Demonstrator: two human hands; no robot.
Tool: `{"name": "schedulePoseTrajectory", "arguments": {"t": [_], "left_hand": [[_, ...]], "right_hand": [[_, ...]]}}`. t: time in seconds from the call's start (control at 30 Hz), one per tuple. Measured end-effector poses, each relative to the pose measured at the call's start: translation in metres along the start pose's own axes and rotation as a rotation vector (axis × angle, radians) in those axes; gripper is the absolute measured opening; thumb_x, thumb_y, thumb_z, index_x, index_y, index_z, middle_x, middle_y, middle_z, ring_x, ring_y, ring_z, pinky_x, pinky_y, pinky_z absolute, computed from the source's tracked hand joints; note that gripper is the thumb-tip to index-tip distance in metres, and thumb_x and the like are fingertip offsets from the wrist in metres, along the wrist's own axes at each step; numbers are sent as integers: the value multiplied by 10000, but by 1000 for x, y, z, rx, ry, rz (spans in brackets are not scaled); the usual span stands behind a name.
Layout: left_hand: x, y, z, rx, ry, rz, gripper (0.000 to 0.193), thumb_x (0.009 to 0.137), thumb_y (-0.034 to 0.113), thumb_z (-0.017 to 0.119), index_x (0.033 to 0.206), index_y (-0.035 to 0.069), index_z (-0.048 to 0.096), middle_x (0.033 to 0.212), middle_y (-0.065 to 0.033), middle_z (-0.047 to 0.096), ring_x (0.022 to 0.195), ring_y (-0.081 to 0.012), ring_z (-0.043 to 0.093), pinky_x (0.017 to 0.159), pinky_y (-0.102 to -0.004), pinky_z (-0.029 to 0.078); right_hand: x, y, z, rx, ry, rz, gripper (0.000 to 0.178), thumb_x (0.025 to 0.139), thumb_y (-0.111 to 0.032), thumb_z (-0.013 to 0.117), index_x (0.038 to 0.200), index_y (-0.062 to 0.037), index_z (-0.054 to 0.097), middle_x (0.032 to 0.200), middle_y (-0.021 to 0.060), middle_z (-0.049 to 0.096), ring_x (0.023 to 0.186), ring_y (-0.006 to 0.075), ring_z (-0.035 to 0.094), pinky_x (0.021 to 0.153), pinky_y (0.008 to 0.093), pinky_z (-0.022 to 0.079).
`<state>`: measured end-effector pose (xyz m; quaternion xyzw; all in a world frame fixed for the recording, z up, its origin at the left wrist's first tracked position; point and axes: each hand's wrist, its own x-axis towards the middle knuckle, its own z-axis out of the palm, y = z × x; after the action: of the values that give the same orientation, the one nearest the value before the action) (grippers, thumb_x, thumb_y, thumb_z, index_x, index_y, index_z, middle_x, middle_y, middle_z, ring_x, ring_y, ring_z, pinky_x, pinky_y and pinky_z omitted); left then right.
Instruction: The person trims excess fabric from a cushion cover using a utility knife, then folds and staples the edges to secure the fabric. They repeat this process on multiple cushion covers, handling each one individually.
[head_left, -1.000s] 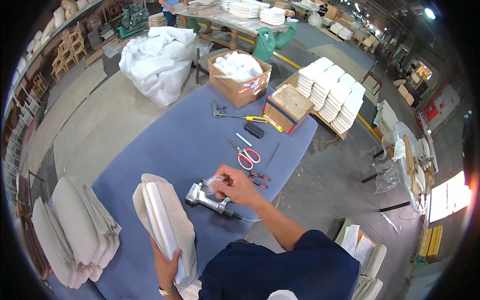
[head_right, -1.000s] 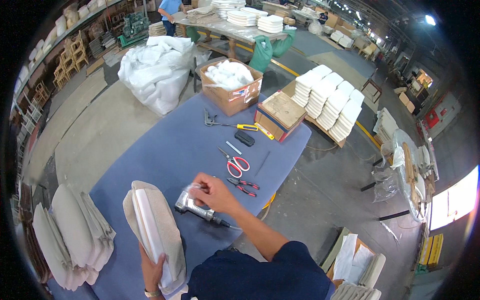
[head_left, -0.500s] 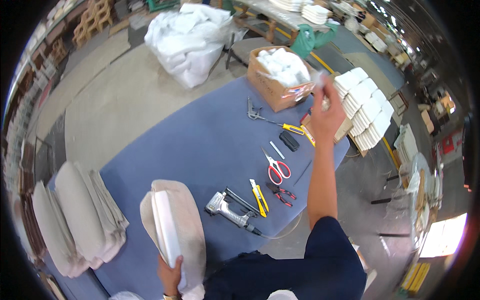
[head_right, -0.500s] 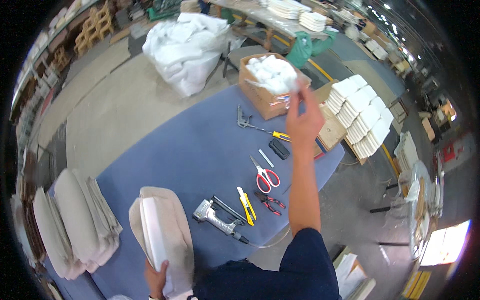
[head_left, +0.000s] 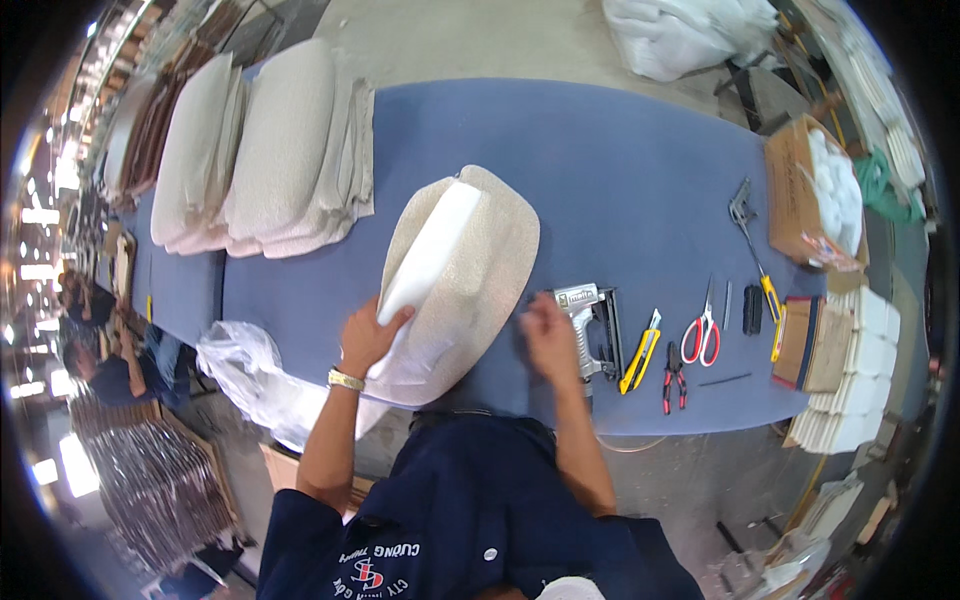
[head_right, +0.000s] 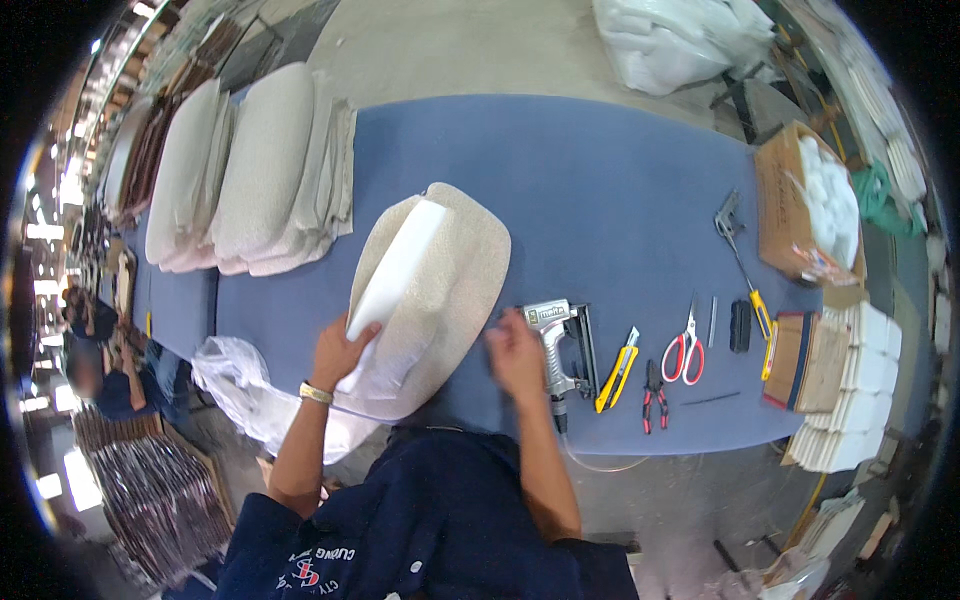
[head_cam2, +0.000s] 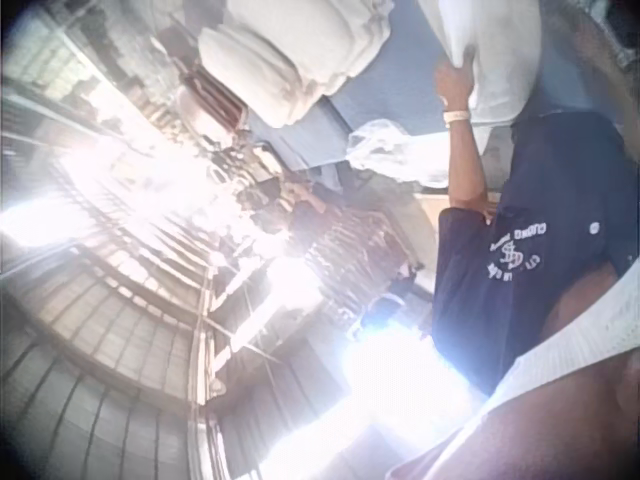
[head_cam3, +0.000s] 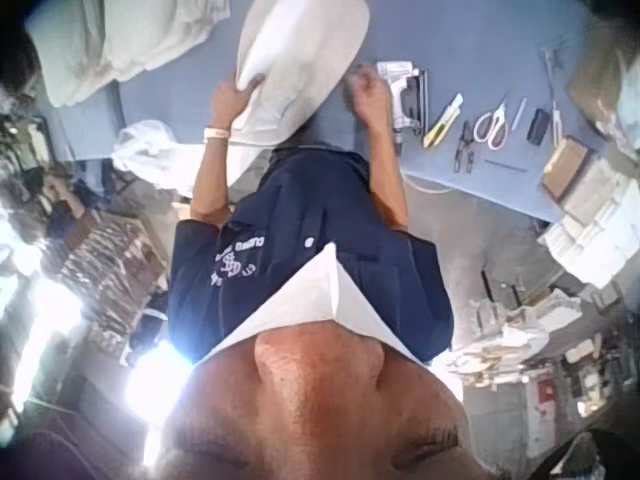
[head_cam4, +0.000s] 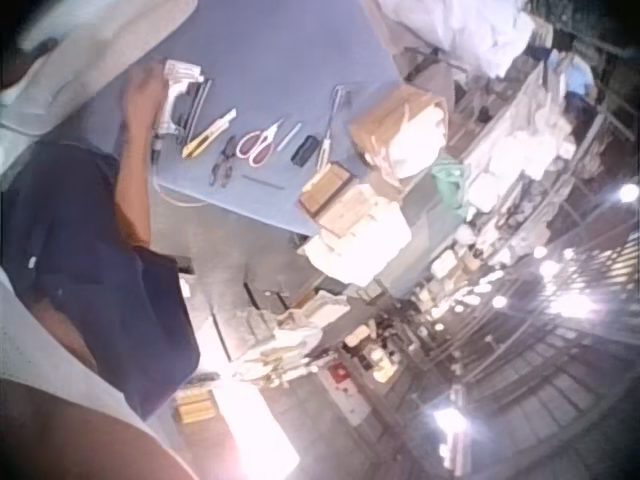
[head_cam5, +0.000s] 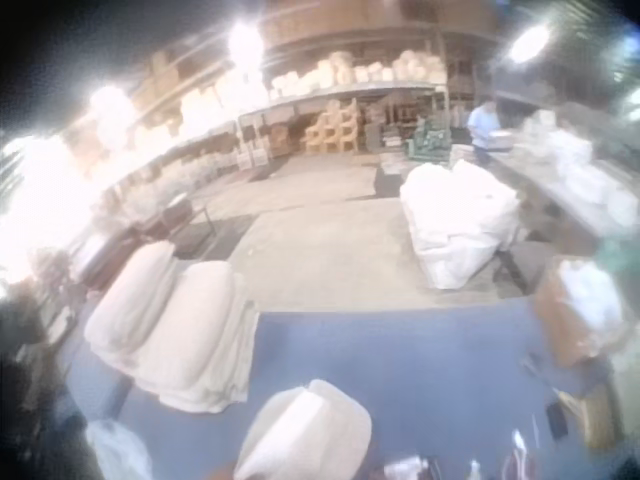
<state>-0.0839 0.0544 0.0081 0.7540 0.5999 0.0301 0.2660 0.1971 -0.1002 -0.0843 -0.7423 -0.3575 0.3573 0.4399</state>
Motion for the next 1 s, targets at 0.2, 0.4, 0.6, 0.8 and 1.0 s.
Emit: {"name": "schedulePoseTrajectory", "arguments": {"t": [0.2, 0.4, 0.6, 0.8, 1.0], "left_hand": [[-44, 28, 6, -29, 177, 45, 580, 869, 547, 750, 1127, 27, 729, 937, -264, 728, 885, -474, 699, 762, -492, 553], [-107, 15, 8, -623, 458, 48, 352, 935, 250, 770, 1029, -79, 687, 931, -150, 726, 844, -229, 665, 770, -398, 536], [-135, 21, 82, -1039, 409, 150, 449, 1044, 246, 646, 1288, -116, 543, 1171, -198, 661, 953, -230, 659, 844, -391, 573], [-144, 9, 85, -908, -364, 36, 463, 1042, 272, 630, 1369, -50, 570, 1079, -158, 719, 842, -200, 737, 694, -274, 589], [-148, -92, 29, -804, 316, -156, 409, 1047, 273, 582, 1293, -45, 655, 1139, -214, 730, 1004, -300, 705, 841, -425, 567]], "right_hand": [[-7, -11, 51, 742, -94, 544, 517, 1062, -408, 572, 1384, -4, 557, 1073, 38, 644, 894, 126, 580, 828, 311, 503], [26, -112, 1, 737, -199, 3, 600, 1027, -531, 564, 1338, -20, 605, 1220, 132, 712, 1150, 240, 663, 995, 400, 521], [38, -285, 53, -21, -299, -832, 461, 889, -364, 709, 1227, -52, 671, 1283, 212, 645, 1230, 398, 581, 1045, 469, 462], [28, -106, 172, -757, -558, -877, 495, 810, -315, 744, 1269, -147, 668, 1574, 190, 423, 1435, 392, 418, 1128, 572, 372], [-56, -20, 122, -604, -575, -940, 392, 857, -302, 711, 1224, -167, 676, 1530, 132, 477, 1467, 345, 391, 1179, 574, 315]]}}
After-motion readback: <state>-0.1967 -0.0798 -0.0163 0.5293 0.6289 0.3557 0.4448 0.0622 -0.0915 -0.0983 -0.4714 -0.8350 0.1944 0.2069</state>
